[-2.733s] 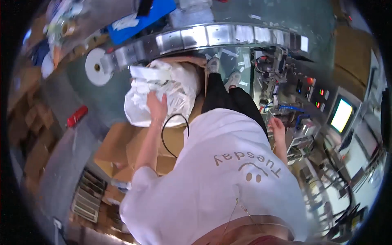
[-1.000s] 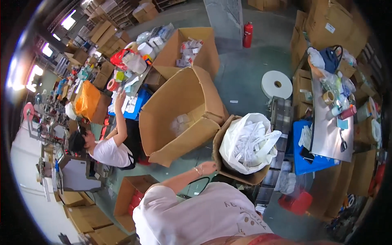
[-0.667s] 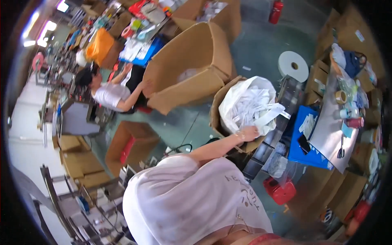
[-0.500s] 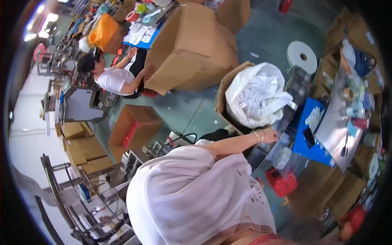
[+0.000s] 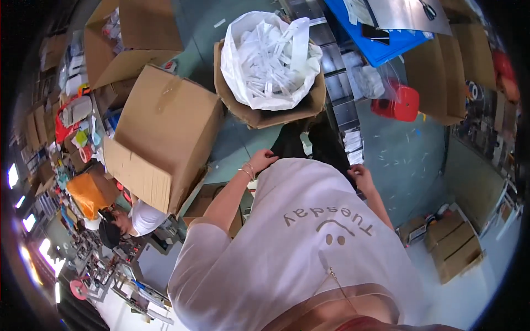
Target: Assembling cleaning dusters by attaching feathery heads to plastic handles using a rotary assembly machine.
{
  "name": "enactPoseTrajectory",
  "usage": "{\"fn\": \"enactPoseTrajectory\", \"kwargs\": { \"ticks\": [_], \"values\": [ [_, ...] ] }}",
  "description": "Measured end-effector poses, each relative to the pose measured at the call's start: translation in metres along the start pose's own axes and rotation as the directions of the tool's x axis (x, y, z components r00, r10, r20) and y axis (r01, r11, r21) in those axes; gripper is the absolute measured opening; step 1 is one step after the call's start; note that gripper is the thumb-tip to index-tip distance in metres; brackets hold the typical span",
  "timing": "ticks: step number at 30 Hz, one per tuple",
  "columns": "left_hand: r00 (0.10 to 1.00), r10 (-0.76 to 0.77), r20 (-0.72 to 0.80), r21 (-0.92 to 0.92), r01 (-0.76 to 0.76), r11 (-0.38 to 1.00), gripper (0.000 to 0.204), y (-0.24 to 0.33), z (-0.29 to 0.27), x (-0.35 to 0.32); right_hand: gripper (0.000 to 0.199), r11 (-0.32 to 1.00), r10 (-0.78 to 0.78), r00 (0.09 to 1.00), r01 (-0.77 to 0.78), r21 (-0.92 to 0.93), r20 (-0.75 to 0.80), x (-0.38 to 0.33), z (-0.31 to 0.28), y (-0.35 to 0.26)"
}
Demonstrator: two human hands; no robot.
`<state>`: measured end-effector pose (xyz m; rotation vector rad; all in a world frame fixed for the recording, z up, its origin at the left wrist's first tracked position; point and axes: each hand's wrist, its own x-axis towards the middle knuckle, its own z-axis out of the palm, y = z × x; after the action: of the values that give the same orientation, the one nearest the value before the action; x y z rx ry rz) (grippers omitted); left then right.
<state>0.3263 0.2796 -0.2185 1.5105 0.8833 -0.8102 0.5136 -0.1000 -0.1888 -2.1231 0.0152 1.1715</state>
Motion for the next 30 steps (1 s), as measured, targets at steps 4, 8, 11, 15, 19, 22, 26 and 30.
{"fn": "enactPoseTrajectory", "kwargs": {
  "ticks": [4, 8, 11, 15, 19, 22, 26, 30],
  "values": [
    [0.997, 0.07, -0.04, 0.118, -0.065, 0.991, 0.035, -0.026, -0.008, 0.004, 0.016, 0.991, 0.11, 0.994, -0.111, 0.075, 0.016, -0.018, -0.001, -0.024],
    [0.98, 0.098, -0.173, -0.098, -0.117, 0.988, 0.032, -0.013, -0.022, -0.008, 0.018, 0.973, 0.21, 0.973, -0.199, 0.113, -0.096, -0.017, 0.017, -0.042],
    [0.983, 0.124, -0.135, -0.08, -0.136, 0.987, 0.031, -0.026, -0.036, -0.025, 0.019, 0.983, 0.179, 0.978, -0.173, 0.063, -0.106, -0.025, 0.026, -0.034],
    [0.998, 0.052, 0.046, -0.285, -0.037, 0.958, 0.033, -0.067, -0.025, -0.019, 0.022, 0.985, 0.154, 0.97, -0.137, 0.105, -0.187, -0.038, 0.024, -0.028],
    [0.993, 0.118, 0.015, -0.079, -0.116, 0.99, 0.039, -0.05, -0.016, 0.002, 0.026, 0.924, 0.263, 0.892, -0.122, 0.363, -0.367, -0.066, 0.019, -0.026],
    [0.976, 0.204, 0.078, 0.106, -0.211, 0.972, 0.045, -0.033, -0.019, 0.015, 0.027, 0.9, 0.311, 0.794, -0.07, 0.43, -0.521, -0.076, 0.02, -0.007],
    [0.98, 0.166, 0.113, 0.049, -0.173, 0.984, 0.049, -0.022, -0.017, 0.017, 0.043, 0.907, 0.358, 0.678, -0.09, 0.412, -0.641, -0.085, -0.002, -0.041],
    [0.971, 0.22, 0.097, 0.112, -0.23, 0.967, 0.051, -0.012, -0.003, 0.017, 0.075, 0.848, 0.353, 0.833, -0.093, 0.522, -0.426, -0.086, -0.027, -0.042]
  ]
}}
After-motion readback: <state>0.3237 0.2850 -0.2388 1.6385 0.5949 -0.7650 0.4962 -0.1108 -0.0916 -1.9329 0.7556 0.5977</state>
